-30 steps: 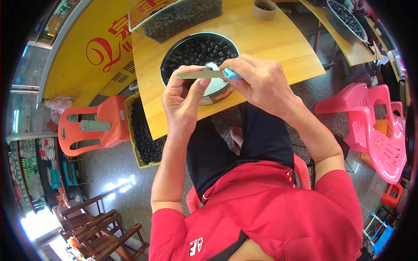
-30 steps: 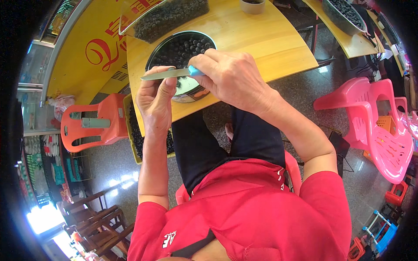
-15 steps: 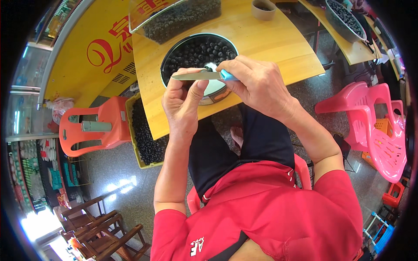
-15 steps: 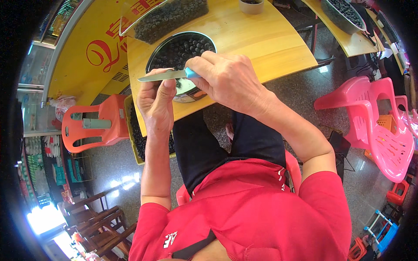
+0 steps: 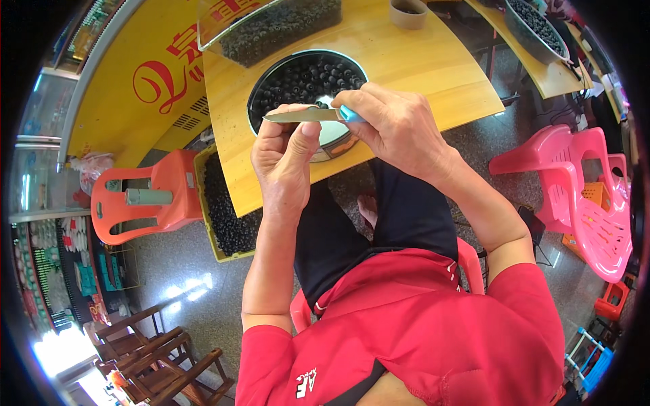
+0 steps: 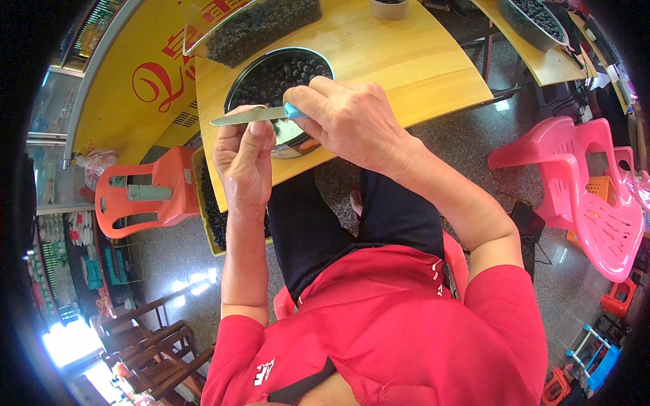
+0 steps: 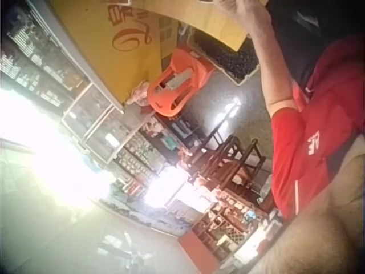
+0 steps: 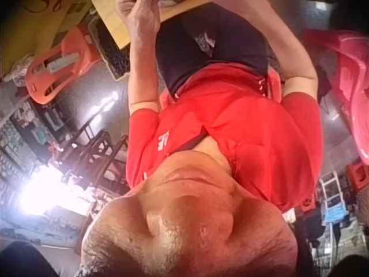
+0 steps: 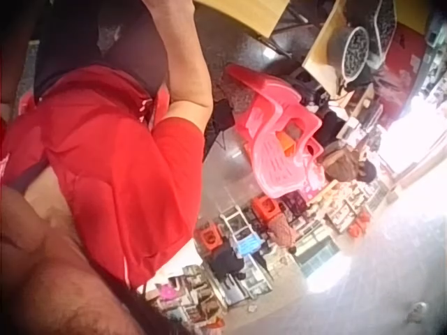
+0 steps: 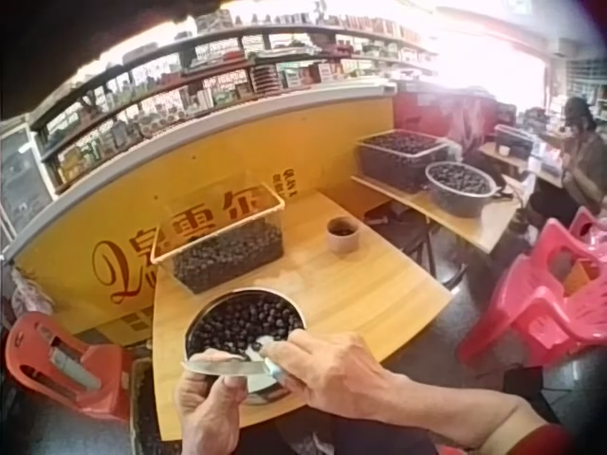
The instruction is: Peeling small black fruits using a knife while sitting at a table.
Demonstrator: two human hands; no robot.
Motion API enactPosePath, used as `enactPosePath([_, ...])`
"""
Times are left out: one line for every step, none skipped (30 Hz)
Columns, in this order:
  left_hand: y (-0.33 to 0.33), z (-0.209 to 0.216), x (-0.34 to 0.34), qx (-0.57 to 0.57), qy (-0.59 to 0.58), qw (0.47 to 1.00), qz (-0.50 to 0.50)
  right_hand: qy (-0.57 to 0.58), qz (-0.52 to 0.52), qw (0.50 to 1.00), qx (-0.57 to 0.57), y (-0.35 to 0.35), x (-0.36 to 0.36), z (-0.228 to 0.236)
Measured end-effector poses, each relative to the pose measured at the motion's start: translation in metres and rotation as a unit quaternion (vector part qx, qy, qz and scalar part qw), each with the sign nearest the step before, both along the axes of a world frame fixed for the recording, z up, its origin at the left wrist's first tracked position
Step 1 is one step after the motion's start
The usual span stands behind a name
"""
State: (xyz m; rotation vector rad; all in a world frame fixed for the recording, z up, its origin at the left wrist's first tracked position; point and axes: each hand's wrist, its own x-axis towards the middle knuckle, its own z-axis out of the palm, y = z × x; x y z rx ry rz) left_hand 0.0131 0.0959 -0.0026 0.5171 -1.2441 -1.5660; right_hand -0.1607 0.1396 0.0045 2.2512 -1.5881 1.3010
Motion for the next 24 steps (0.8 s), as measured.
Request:
enactPosePath([0.0,-0.001,0.0,0.0,0.0,1.0,0.0,-0.001,0.001,1.0,0.005,-0.001,0.0,-0.001])
enactPosePath([-0.001,-0.001,0.001,0.011,0.009,1.0,-0.006,-0.001,0.001,1.0,0.005,-0.002,-0.001,-0.002])
enactPosePath([-0.002,-0.002,0.001,0.021,0.018,1.0,-0.012,0.002,-0.002,1.0,0.001,-0.004,-0.002,-0.004])
enactPosePath([-0.003,-0.005,0.004,0.021,0.018,1.0,-0.012,0.005,-0.006,1.0,-0.003,-0.006,-0.003,-0.005])
enactPosePath([-0.004,-0.007,0.006,0.034,0.047,0.998,-0.03,0.005,-0.006,1.0,-0.003,-0.007,-0.003,-0.005])
enactPosePath([-0.005,-0.008,0.008,0.048,0.075,0.995,-0.048,0.015,-0.023,1.0,0.008,-0.008,-0.004,-0.005])
enactPosePath([-0.003,-0.009,0.009,0.048,0.075,0.995,-0.047,0.025,-0.039,0.999,0.019,-0.009,-0.005,-0.005])
enactPosePath([0.002,-0.004,0.009,0.05,0.069,0.995,-0.043,0.025,-0.039,0.999,0.019,-0.012,-0.008,-0.006])
enactPosePath([0.004,-0.001,0.009,0.052,0.063,0.996,-0.039,0.012,-0.045,0.999,0.01,-0.015,-0.012,-0.009])
enactPosePath([0.005,-0.001,0.008,0.052,0.063,0.996,-0.038,-0.001,-0.051,0.999,0.001,-0.017,-0.014,-0.01])
enactPosePath([0.004,-0.002,0.007,0.047,0.054,0.997,-0.034,-0.001,-0.049,0.999,0.001,-0.017,-0.011,-0.008])
enactPosePath([0.004,-0.003,0.008,0.042,0.044,0.998,-0.03,-0.082,-0.002,0.996,0.026,-0.016,-0.007,-0.005])
enactPosePath([0.004,-0.004,0.009,0.042,0.044,0.998,-0.028,-0.163,0.046,0.984,0.05,-0.014,-0.002,0.0])
enactPosePath([0.003,-0.006,0.008,0.039,0.037,0.998,-0.026,-0.162,0.044,0.985,0.051,-0.01,0.002,0.009])
enactPosePath([0.003,-0.006,0.01,0.036,0.029,0.999,-0.02,-0.259,0.094,0.948,0.157,-0.005,0.008,0.02])
enactPosePath([0.003,-0.007,0.01,0.036,0.029,0.999,-0.018,-0.349,0.142,0.889,0.26,-0.002,0.012,0.025])
enactPosePath([0.004,-0.006,0.01,0.017,0.018,1.0,-0.014,-0.349,0.142,0.889,0.26,-0.003,0.015,0.025])
enactPosePath([0.004,-0.005,0.009,-0.002,0.007,1.0,-0.008,-0.386,0.149,0.866,0.281,-0.004,0.017,0.023])
enactPosePath([0.005,-0.004,0.008,-0.002,0.007,1.0,-0.008,-0.423,0.156,0.841,0.3,-0.004,0.018,0.023])
enactPosePath([0.005,-0.002,0.008,-0.029,-0.005,1.0,0.002,-0.422,0.158,0.84,0.302,-0.004,0.019,0.023])
enactPosePath([0.005,-0.002,0.009,-0.055,-0.017,0.998,0.012,-0.428,0.162,0.836,0.303,-0.004,0.019,0.024])
enactPosePath([0.005,-0.002,0.01,-0.055,-0.017,0.998,0.014,-0.434,0.166,0.832,0.305,-0.004,0.019,0.024])
enactPosePath([0.004,-0.003,0.01,-0.057,-0.017,0.998,0.016,-0.432,0.167,0.832,0.306,-0.004,0.02,0.024])
enactPosePath([0.004,-0.003,0.011,-0.059,-0.018,0.998,0.017,-0.437,0.172,0.831,0.299,-0.004,0.02,0.023])
